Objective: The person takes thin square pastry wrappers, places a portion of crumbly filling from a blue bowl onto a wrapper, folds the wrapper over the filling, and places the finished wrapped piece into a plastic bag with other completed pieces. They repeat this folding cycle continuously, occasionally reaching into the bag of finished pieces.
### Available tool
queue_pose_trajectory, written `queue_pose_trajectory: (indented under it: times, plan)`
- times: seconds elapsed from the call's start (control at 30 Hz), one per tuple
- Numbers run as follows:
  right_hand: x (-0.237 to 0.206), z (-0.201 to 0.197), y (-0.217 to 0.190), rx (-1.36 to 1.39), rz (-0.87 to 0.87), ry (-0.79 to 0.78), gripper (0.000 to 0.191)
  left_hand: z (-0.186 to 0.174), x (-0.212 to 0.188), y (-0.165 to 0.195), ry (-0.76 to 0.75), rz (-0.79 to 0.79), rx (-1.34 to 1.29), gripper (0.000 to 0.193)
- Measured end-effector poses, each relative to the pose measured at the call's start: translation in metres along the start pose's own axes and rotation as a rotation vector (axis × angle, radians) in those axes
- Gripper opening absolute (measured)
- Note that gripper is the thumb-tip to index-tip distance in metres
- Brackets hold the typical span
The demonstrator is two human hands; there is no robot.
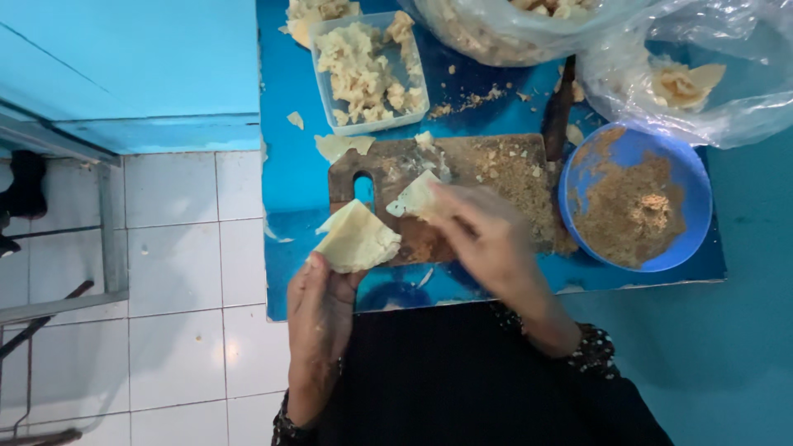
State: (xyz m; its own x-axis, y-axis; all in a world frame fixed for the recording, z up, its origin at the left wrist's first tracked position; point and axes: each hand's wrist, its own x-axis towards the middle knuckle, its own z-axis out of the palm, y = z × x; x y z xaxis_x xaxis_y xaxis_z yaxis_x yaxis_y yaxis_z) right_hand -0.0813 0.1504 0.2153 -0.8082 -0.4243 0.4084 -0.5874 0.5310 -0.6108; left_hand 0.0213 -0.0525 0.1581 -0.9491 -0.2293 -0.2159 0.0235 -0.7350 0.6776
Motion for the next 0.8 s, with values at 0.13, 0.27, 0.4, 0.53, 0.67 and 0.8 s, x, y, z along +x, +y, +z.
queue_pose_trajectory:
  times: [0.13, 0.27, 0.4, 0.53, 0.67, 0.8]
  plan:
    - [-0.009, -0.004, -0.017, -0.029, -0.129, 0.028, 0.028, 0.001, -0.001, -0.009, -0.118, -0.049, -0.016, 0.056]
    - [-0.018, 0.007, -0.032, 0.015, -0.185, -0.067, 0.027, 0.009, -0.002, -0.019, -0.243, -0.109, -0.003, 0.061]
    - [-0.016, 0.003, -0.025, 0.332, 0.125, -0.107, 0.016, 0.011, -0.004, -0.018, -0.286, -0.136, 0.033, 0.055]
    - [-0.023, 0.001, -0.023, 0.268, -0.018, -0.093, 0.014, 0.015, -0.007, -0.022, -0.277, -0.022, 0.337, 0.043]
    - [-0.027, 0.004, -0.017, 0.286, 0.049, -0.168, 0.015, 0.016, -0.003, -0.028, -0.277, 0.072, 0.475, 0.035]
    - [-0.026, 0.007, -0.004, 0.646, 0.296, -0.236, 0.010, 0.013, -0.001, -0.031, -0.170, -0.074, 0.398, 0.033]
